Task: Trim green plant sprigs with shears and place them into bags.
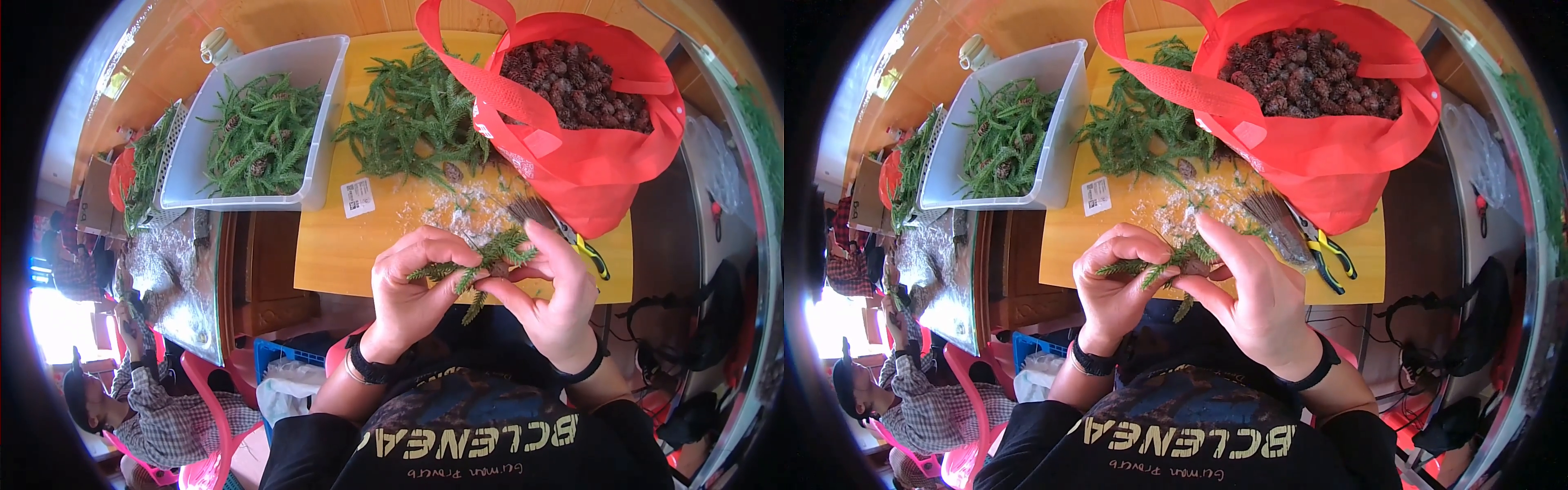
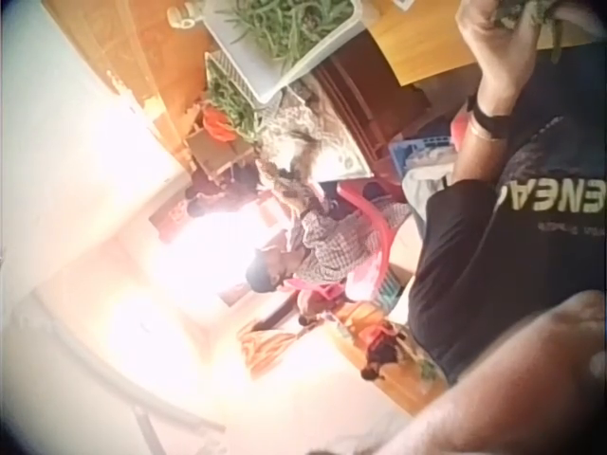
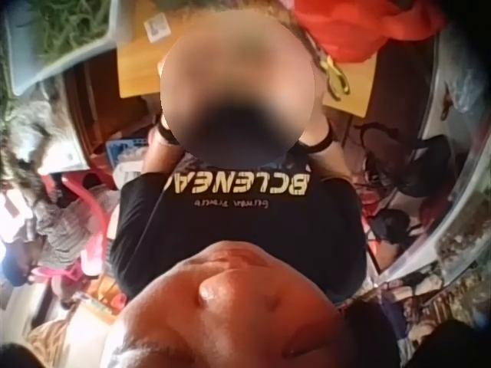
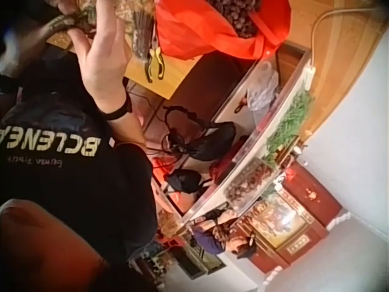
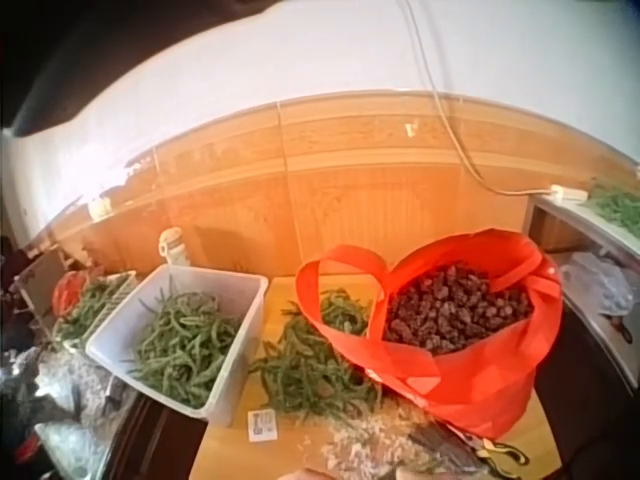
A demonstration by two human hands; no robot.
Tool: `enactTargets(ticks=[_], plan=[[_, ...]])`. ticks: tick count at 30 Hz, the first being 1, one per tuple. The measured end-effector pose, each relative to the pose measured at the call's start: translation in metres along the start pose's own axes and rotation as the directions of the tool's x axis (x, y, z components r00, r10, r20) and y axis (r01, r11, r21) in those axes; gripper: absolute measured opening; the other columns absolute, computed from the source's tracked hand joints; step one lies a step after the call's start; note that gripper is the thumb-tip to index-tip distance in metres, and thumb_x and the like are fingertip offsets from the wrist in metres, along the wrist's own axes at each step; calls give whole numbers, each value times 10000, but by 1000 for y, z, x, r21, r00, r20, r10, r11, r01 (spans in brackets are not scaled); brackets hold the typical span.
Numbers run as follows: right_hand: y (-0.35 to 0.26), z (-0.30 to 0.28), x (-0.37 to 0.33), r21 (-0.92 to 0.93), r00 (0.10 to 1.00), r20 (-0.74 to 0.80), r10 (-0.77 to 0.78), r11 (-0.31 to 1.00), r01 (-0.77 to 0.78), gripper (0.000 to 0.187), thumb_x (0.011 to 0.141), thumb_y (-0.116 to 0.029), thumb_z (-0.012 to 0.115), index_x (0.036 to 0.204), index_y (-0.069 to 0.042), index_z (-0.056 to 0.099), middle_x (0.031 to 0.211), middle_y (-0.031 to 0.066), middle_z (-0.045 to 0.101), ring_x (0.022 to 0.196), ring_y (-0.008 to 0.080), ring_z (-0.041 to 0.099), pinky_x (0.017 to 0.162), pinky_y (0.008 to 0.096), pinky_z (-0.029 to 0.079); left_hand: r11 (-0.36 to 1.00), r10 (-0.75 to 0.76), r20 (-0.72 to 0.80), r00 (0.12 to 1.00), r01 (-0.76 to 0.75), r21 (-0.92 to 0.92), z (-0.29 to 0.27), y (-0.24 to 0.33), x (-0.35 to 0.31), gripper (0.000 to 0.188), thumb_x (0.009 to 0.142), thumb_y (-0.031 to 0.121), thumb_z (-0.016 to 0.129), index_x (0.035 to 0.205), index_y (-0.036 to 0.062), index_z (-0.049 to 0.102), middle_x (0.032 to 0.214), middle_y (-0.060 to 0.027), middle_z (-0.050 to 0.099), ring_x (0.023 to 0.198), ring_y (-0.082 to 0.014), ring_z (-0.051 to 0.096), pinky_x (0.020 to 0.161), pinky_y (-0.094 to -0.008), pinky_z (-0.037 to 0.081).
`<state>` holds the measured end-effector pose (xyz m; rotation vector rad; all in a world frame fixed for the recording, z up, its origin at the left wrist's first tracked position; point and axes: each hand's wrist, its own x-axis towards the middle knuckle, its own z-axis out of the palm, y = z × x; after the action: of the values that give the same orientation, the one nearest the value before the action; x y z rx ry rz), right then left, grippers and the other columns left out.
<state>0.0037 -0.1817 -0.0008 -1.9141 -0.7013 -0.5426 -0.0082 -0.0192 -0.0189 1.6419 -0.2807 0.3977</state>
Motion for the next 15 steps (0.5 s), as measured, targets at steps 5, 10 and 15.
enactTargets(ticks=[5, 10, 15], plan=[[-6, -4, 9, -98, 991, 113, 73, 993, -62, 498, 629, -21, 787, 1081, -14, 578, 860, 81, 581, 696, 177, 614, 555, 272, 530, 997, -47, 14, 999, 48, -65, -1, 1, 2, 165, 668, -81, 728, 763, -8, 614, 804, -70, 606, 755, -146, 580, 679, -249, 469], [-1, -5, 12, -112, 987, 160, 25, 994, -7, 445, 616, -2, 776, 1025, -30, 601, 827, 87, 572, 686, 187, 601, 557, 267, 530, 985, -112, 64, 992, 120, -126, -2, -2, 3, 150, 697, -62, 711, 805, -3, 625, 848, -67, 606, 816, -145, 586, 719, -250, 476], [-1, -3, 14, 16, 980, 154, 130, 991, -134, 394, 665, 19, 728, 1024, -53, 583, 836, 84, 555, 652, 208, 605, 551, 305, 488, 963, -97, 35, 995, 103, -249, 6, -8, 0, 182, 716, -45, 701, 866, -3, 608, 916, -83, 596, 895, -158, 583, 752, -268, 487]])
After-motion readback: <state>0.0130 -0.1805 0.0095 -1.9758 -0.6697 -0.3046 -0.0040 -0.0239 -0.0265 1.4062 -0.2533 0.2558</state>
